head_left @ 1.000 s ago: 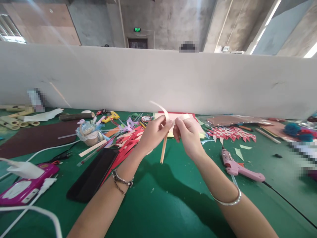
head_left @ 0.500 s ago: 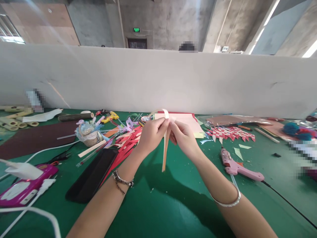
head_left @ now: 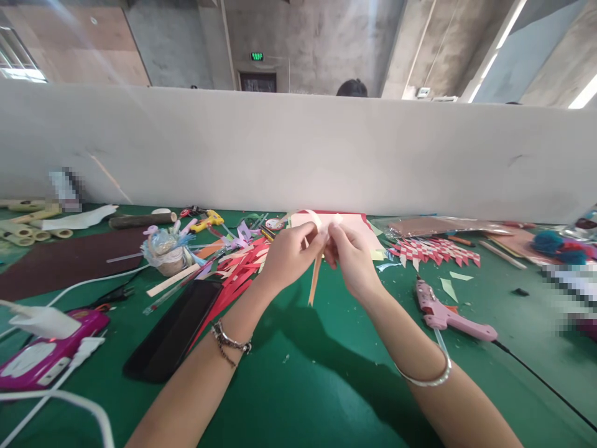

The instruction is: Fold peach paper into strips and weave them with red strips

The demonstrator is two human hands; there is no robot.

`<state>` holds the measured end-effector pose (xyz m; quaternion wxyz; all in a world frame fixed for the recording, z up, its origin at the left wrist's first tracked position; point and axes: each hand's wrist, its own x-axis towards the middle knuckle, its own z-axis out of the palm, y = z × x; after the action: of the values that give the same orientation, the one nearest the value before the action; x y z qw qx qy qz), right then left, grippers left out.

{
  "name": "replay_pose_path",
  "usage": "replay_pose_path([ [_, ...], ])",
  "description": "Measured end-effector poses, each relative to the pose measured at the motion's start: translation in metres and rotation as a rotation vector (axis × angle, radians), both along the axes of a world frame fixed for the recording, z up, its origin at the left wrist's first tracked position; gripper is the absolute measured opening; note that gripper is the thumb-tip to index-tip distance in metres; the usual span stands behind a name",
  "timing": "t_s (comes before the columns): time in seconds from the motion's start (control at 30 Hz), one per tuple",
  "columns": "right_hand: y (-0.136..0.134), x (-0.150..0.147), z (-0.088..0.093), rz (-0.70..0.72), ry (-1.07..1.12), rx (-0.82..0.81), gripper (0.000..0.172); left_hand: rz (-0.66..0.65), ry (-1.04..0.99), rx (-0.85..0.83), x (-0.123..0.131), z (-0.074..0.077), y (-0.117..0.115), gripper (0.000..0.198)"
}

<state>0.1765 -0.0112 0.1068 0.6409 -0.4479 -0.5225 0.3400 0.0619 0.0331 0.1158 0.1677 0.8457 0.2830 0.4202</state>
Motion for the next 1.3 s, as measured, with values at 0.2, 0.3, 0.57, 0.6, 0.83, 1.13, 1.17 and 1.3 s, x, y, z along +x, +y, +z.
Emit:
replay_pose_path([
  [0.2, -0.002, 0.001, 0.003, -0.048, -0.08, -0.007, 0.037, 0.012, 0.014, 0.075, 0.001, -0.005, 0.004, 0.032],
  [0.3, -0.002, -0.001, 0.005, -0.031, -0.119, -0.001, 0.037, 0.017, -0.027, 0.102, 0.002, -0.006, 0.004, 0.032],
  [0.57, -0.001, -0.001, 0.003, 0.047, -0.102, -0.039, 0.034, 0.033, -0.243, 0.056, 0.008, -0.01, 0.0, 0.032],
  [0.6, -0.001, -0.001, 0.002, 0.048, -0.1, -0.044, 0.035, 0.027, -0.253, 0.032, 0.008, -0.01, 0.0, 0.032],
  [0.83, -0.001, 0.003, 0.003, -0.044, -0.053, -0.003, 0.04, -0.013, -0.076, 0.031, 0.009, -0.016, 0.002, 0.035],
  [1.13, -0.003, 0.001, 0.005, 0.011, -0.165, -0.01, 0.036, 0.041, -0.173, 0.061, 0.01, -0.017, 0.001, 0.039],
  [1.17, -0.002, 0.001, 0.004, 0.022, -0.165, -0.009, 0.036, 0.045, -0.19, 0.061, 0.011, -0.017, 0.001, 0.038],
  [1.3, 0.0, 0.001, 0.001, 0.04, -0.175, -0.021, 0.036, 0.077, -0.277, 0.044, 0.011, -0.016, -0.001, 0.038],
])
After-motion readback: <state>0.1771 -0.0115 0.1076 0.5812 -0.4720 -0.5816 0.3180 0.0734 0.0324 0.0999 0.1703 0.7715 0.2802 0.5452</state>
